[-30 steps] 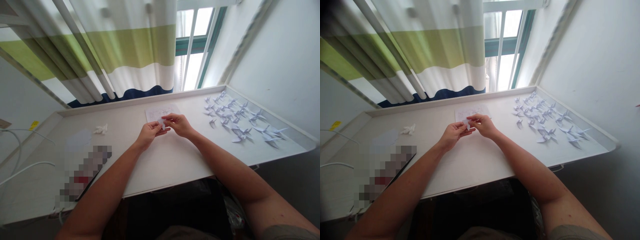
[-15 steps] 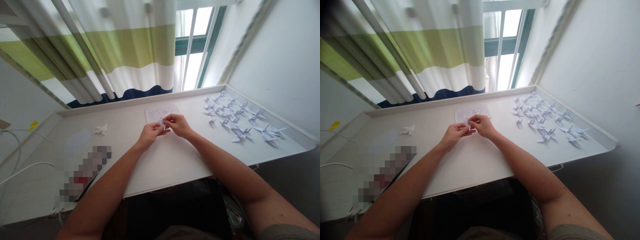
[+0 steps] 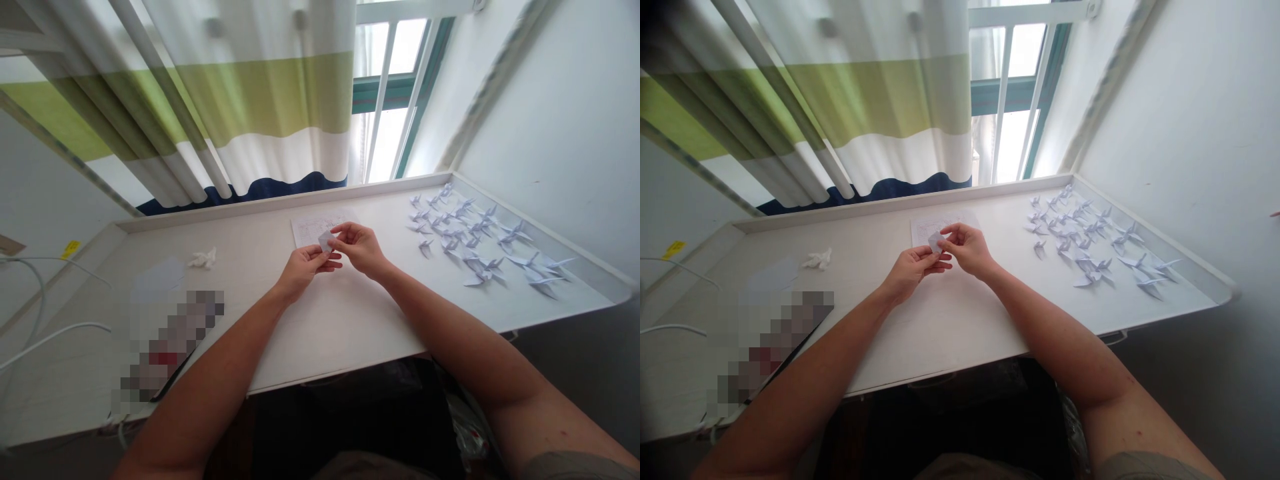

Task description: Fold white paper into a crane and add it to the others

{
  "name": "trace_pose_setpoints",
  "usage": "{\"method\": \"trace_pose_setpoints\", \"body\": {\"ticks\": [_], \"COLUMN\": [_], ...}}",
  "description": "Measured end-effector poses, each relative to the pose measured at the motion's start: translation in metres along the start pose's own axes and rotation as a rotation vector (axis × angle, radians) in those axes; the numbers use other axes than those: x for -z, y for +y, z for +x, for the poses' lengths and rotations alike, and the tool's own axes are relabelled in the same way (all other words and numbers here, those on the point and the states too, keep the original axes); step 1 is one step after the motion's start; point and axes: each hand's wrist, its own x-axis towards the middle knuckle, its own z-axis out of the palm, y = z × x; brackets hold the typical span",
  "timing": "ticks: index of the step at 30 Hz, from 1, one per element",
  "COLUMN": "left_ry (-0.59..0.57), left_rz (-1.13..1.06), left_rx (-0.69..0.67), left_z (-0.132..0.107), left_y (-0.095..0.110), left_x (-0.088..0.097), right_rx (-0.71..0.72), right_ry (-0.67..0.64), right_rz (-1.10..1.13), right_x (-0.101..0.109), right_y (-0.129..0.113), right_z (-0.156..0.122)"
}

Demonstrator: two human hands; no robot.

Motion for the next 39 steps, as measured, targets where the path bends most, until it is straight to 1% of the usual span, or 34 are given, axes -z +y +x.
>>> {"method": "trace_pose_setpoints", "body": {"ticks": [5, 10, 12, 15, 18, 21, 25, 27, 31, 35, 39], "left_ry": [0.010, 0.009, -0.001, -0.008, 0.006, 0.026, 0.079, 0.118, 0.157, 0.170, 0.166], "left_rz": [-0.004, 0.006, 0.008, 0.008, 0.023, 0.037, 0.025, 0.018, 0.039, 0.071, 0.099], "left_rx": [-0.006, 0.004, 0.015, 0.018, -0.011, -0.032, -0.013, -0.010, -0.016, -0.032, -0.026], "left_z": [0.000, 0.000, 0.000, 0.001, 0.002, 0.002, 0.003, 0.003, 0.004, 0.005, 0.005], "left_y": [-0.001, -0.004, -0.006, -0.009, -0.010, -0.010, -0.009, -0.009, -0.007, -0.005, -0.005], "left_x": [-0.003, -0.004, -0.003, -0.003, -0.004, -0.005, -0.004, -0.002, 0.003, 0.006, 0.007], "right_rx": [-0.026, -0.079, -0.098, -0.109, -0.111, -0.067, 0.030, 0.090, 0.161, 0.255, 0.244], "right_ry": [-0.027, -0.141, -0.166, -0.174, -0.154, -0.091, 0.005, -0.016, -0.134, -0.158, -0.178], "right_rz": [0.018, -0.074, -0.087, -0.057, -0.050, -0.115, -0.217, -0.249, -0.332, -0.382, -0.396], "right_x": [0.000, -0.003, -0.004, -0.004, -0.005, -0.007, -0.007, -0.005, -0.001, 0.003, 0.004], "right_y": [-0.002, -0.003, -0.003, -0.003, -0.004, -0.003, 0.001, 0.003, 0.004, 0.003, 0.002], "right_z": [-0.001, -0.004, -0.005, -0.005, -0.004, -0.004, -0.003, -0.003, -0.003, -0.003, -0.002]}}
